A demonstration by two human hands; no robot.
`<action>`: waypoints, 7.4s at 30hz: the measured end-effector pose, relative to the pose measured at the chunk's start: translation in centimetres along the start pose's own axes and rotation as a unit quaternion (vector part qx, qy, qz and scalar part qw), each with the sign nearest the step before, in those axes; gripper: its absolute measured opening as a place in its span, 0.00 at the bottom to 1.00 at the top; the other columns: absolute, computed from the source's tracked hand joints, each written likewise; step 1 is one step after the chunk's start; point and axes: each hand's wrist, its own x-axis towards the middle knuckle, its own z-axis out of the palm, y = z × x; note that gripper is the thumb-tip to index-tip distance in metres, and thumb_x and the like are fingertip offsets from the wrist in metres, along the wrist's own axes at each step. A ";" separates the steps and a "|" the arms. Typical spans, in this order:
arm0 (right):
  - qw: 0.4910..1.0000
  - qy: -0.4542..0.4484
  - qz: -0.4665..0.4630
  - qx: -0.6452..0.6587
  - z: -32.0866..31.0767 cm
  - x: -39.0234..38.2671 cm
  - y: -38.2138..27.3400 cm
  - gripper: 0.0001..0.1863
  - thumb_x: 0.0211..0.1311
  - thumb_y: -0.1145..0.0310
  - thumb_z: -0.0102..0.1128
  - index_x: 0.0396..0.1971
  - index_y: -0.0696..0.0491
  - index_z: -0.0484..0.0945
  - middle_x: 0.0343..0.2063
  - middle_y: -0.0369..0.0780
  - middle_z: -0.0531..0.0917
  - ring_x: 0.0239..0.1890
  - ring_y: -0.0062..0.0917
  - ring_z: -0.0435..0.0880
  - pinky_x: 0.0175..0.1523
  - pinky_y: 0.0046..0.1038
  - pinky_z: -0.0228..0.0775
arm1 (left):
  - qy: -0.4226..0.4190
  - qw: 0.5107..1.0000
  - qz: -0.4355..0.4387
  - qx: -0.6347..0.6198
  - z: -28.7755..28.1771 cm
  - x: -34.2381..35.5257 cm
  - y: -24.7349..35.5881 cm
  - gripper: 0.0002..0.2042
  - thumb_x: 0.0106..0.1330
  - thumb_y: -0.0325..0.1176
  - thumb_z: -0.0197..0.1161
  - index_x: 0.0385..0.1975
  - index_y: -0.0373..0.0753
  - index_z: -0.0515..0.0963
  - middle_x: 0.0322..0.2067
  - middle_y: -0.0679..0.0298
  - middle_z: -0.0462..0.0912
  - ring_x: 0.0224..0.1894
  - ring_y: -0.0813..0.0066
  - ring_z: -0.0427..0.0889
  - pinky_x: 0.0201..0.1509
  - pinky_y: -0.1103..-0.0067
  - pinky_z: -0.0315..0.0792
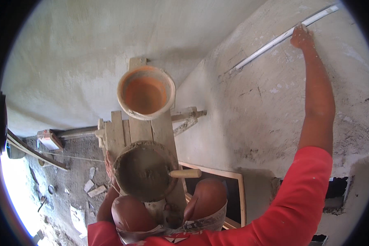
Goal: The person applies mortar to a wall from a bucket using a trowel and levels the surface with a straight edge.
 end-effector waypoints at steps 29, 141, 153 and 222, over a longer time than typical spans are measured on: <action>0.685 -0.115 -0.628 0.352 -7.4 -52.1 -25.0 0.20 0.57 0.73 0.48 0.52 0.57 0.73 0.28 0.49 0.80 0.33 0.42 0.83 0.42 0.40 0.74 | -0.009 0.998 0.043 -0.038 1.5 0.3 -3.1 0.37 0.63 0.48 0.56 0.69 0.44 0.50 0.59 0.49 0.63 0.60 0.50 0.64 0.62 0.65 0.60; 0.646 0.212 -0.645 0.350 -8.8 -48.2 -30.7 0.05 0.40 0.69 0.60 0.12 0.51 0.81 0.16 0.42 0.82 0.24 0.36 0.85 0.26 0.35 0.76 | -0.031 0.888 0.329 -0.321 -5.9 -3.5 6.0 0.30 0.67 0.38 0.52 0.65 0.27 0.56 0.61 0.42 0.65 0.64 0.45 0.63 0.71 0.59 0.48; 0.690 0.156 -0.630 0.321 -14.6 -44.0 -24.4 0.15 0.48 0.73 0.56 0.37 0.59 0.81 0.22 0.48 0.82 0.28 0.35 0.85 0.30 0.36 0.76 | -0.021 0.921 0.268 -0.281 -4.6 -3.7 4.7 0.27 0.67 0.37 0.52 0.63 0.28 0.61 0.61 0.43 0.66 0.66 0.50 0.63 0.69 0.66 0.55; 0.671 0.041 -0.637 0.377 -11.8 -51.4 -28.5 0.11 0.50 0.72 0.54 0.32 0.62 0.78 0.21 0.47 0.82 0.27 0.38 0.85 0.29 0.37 0.77 | 0.008 0.895 0.220 -0.388 -3.6 -5.5 4.6 0.26 0.62 0.25 0.51 0.63 0.32 0.62 0.61 0.47 0.66 0.66 0.49 0.61 0.69 0.62 0.52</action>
